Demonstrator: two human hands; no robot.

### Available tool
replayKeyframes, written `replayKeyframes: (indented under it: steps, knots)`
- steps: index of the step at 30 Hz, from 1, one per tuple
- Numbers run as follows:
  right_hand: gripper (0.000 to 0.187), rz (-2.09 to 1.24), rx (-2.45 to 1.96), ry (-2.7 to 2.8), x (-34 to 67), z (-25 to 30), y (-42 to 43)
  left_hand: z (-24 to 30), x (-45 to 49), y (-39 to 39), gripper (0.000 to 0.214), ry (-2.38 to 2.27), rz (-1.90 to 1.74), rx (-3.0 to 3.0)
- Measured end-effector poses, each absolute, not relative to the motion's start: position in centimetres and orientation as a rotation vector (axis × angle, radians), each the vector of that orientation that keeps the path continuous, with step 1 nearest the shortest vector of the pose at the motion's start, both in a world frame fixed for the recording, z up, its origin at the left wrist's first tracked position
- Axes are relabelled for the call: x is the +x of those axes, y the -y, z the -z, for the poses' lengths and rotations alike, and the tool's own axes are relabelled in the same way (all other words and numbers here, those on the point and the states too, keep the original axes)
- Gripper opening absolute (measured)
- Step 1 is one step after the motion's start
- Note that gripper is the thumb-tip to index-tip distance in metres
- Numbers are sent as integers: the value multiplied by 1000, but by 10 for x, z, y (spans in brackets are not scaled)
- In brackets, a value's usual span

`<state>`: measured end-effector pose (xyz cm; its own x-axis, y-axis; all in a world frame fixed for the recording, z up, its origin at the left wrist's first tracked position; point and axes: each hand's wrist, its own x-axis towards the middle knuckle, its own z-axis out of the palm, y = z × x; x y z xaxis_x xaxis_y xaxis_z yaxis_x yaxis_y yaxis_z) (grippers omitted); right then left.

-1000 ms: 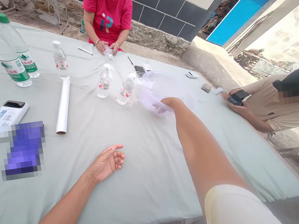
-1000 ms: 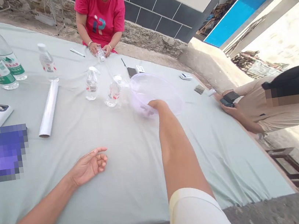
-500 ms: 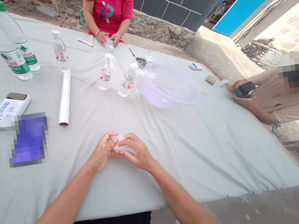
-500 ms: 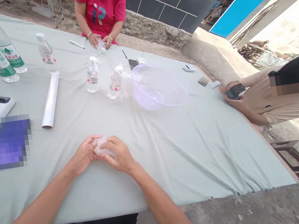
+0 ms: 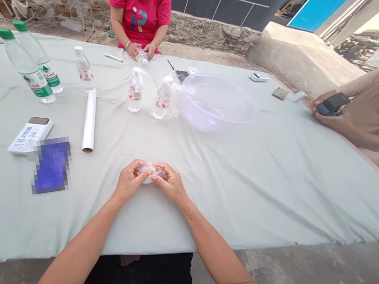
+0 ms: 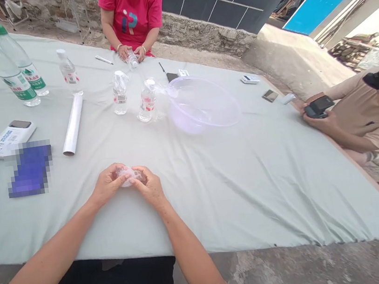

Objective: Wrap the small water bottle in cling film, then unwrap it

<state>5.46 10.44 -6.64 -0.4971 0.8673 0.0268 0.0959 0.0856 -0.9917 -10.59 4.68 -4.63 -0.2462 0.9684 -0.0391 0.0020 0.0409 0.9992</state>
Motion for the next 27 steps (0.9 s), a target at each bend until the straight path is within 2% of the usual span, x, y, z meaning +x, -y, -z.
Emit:
replayKeyframes:
  steps: [3, 13, 18, 22, 27]
  knots:
    - [28, -1410, -997, 1666, 54, 64, -105, 47, -105, -47, 30, -1408, -1375, 1100]
    - [21, -1370, -945, 1440, 66, 64, -122, 52, -106, -46, 36, -1423, -1204, 1069]
    - [22, -1588, -778, 1262, 68, 61, -125, 41, -105, -44, 46, -1237, -1293, 924]
    - [26, -1830, -668, 1112, 68, 55, -122, 38, -104, -44, 41, -1136, -1240, 851]
    - [33, -1934, -621, 998, 68, 51, -121, 40, -103, -41, 41, -1102, -1141, 868]
